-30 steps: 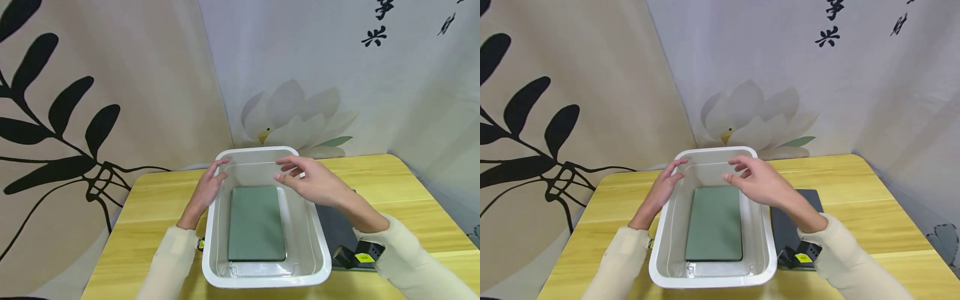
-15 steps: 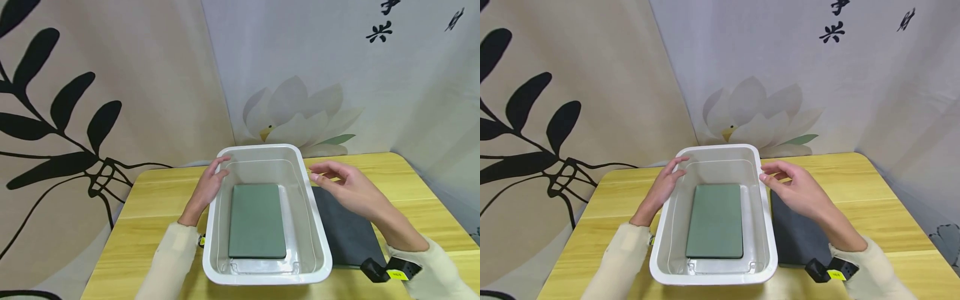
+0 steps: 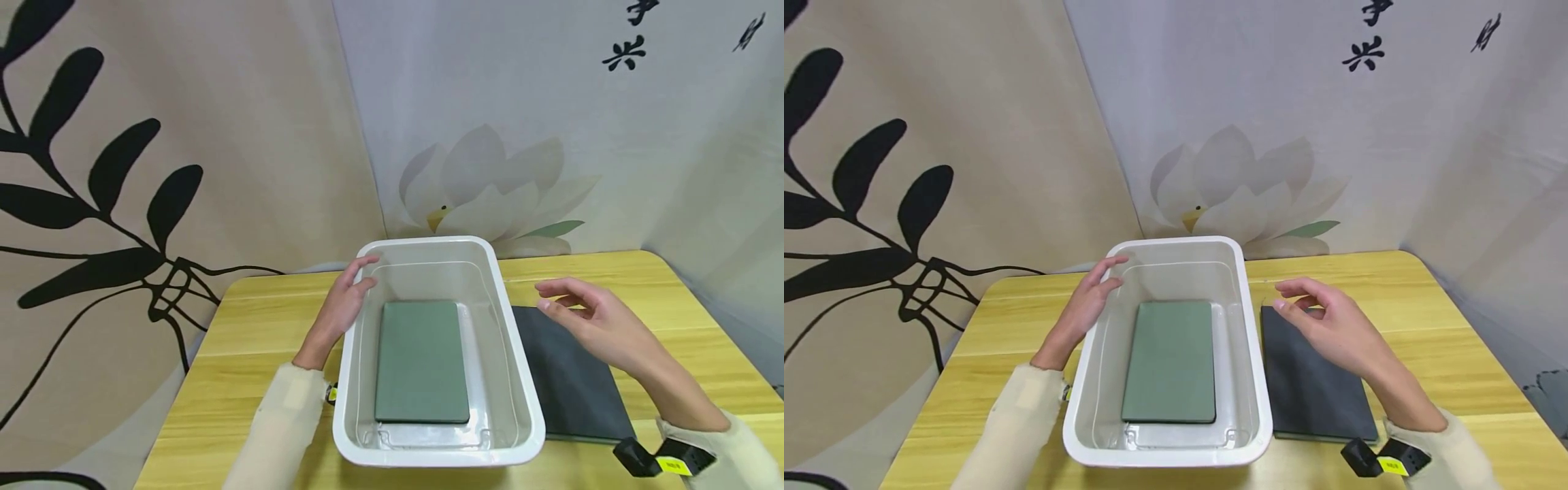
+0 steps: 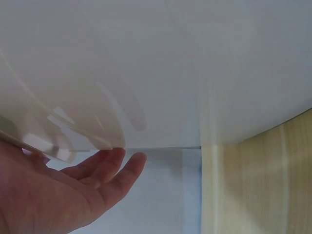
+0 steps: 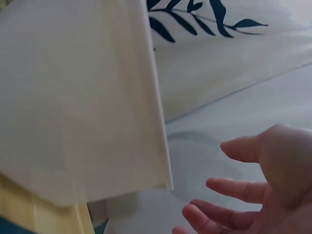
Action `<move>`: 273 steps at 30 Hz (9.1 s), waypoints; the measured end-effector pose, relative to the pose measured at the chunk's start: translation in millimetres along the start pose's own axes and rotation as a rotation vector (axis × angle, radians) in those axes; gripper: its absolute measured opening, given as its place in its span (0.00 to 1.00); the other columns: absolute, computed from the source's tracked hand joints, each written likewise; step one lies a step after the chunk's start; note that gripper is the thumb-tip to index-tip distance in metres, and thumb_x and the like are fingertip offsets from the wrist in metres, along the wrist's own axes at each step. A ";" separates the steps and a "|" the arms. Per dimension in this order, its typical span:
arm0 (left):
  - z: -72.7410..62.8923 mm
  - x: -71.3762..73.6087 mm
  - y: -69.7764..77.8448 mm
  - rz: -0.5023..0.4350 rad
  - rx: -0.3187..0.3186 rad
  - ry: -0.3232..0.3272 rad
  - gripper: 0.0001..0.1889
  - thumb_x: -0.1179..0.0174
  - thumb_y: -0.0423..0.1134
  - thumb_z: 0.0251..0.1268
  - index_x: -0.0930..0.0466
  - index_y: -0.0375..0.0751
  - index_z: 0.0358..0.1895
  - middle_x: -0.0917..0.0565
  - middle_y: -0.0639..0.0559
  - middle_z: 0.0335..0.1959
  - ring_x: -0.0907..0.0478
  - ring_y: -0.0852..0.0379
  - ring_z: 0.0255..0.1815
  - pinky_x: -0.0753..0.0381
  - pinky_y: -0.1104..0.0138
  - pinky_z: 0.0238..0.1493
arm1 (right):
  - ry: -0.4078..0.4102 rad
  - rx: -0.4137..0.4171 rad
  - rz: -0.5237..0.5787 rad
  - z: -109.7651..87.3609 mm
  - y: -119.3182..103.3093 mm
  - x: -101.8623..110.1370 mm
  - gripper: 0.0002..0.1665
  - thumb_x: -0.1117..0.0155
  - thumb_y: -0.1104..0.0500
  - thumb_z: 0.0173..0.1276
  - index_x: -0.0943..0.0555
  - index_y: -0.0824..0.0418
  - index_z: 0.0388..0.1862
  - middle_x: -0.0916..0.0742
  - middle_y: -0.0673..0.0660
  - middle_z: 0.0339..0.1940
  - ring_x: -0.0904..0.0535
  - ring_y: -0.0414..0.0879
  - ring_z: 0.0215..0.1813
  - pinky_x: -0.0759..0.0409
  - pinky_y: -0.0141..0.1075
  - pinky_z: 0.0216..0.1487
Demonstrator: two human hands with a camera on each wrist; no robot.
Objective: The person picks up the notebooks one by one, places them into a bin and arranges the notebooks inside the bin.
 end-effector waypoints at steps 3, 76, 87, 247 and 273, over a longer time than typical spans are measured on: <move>-0.5 -0.9 -0.7 -0.003 0.011 -0.005 0.22 0.52 0.49 0.74 0.31 0.58 0.69 0.39 0.55 0.76 0.40 0.48 0.73 0.38 0.43 0.69 | 0.017 -0.010 -0.039 -1.8 10.2 4.1 0.26 0.41 0.46 0.74 0.24 0.57 0.64 0.16 0.57 0.58 0.24 0.31 0.49 0.24 0.25 0.46; -0.9 -2.4 3.3 -0.015 -0.007 -0.008 0.21 0.53 0.45 0.76 0.31 0.55 0.69 0.40 0.56 0.77 0.44 0.48 0.76 0.44 0.41 0.72 | -0.110 -0.255 -0.003 -23.6 213.4 -17.4 0.51 0.39 0.44 0.71 0.51 0.68 0.78 0.29 0.74 0.64 0.24 0.53 0.53 0.23 0.29 0.40; -2.4 -2.9 0.2 -0.018 0.035 -0.009 0.21 0.54 0.47 0.76 0.31 0.59 0.68 0.40 0.57 0.76 0.37 0.46 0.70 0.32 0.42 0.64 | -0.123 -0.168 -0.021 -25.9 215.2 -23.5 0.50 0.33 0.49 0.68 0.48 0.63 0.79 0.29 0.68 0.60 0.29 0.42 0.43 0.28 0.30 0.39; -0.6 -0.7 0.5 -0.012 -0.012 0.016 0.22 0.52 0.48 0.74 0.29 0.56 0.68 0.37 0.57 0.75 0.41 0.48 0.75 0.42 0.43 0.71 | -0.186 -0.139 -0.021 -19.7 181.3 9.4 0.35 0.45 0.47 0.76 0.39 0.52 0.78 0.38 0.71 0.76 0.37 0.57 0.70 0.27 0.31 0.46; -2.9 -0.8 0.0 -0.020 -0.003 0.017 0.22 0.53 0.49 0.74 0.29 0.55 0.68 0.37 0.56 0.75 0.40 0.45 0.74 0.38 0.42 0.68 | -0.137 -0.087 0.155 -17.0 162.6 22.4 0.34 0.48 0.55 0.78 0.43 0.53 0.80 0.21 0.49 0.63 0.16 0.38 0.47 0.18 0.32 0.41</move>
Point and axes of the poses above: each hand's wrist, its own z-axis towards the middle knuckle, its own x-axis out of the back of the hand, y = z × x, the point moved 9 cm from there along z, towards the middle knuckle
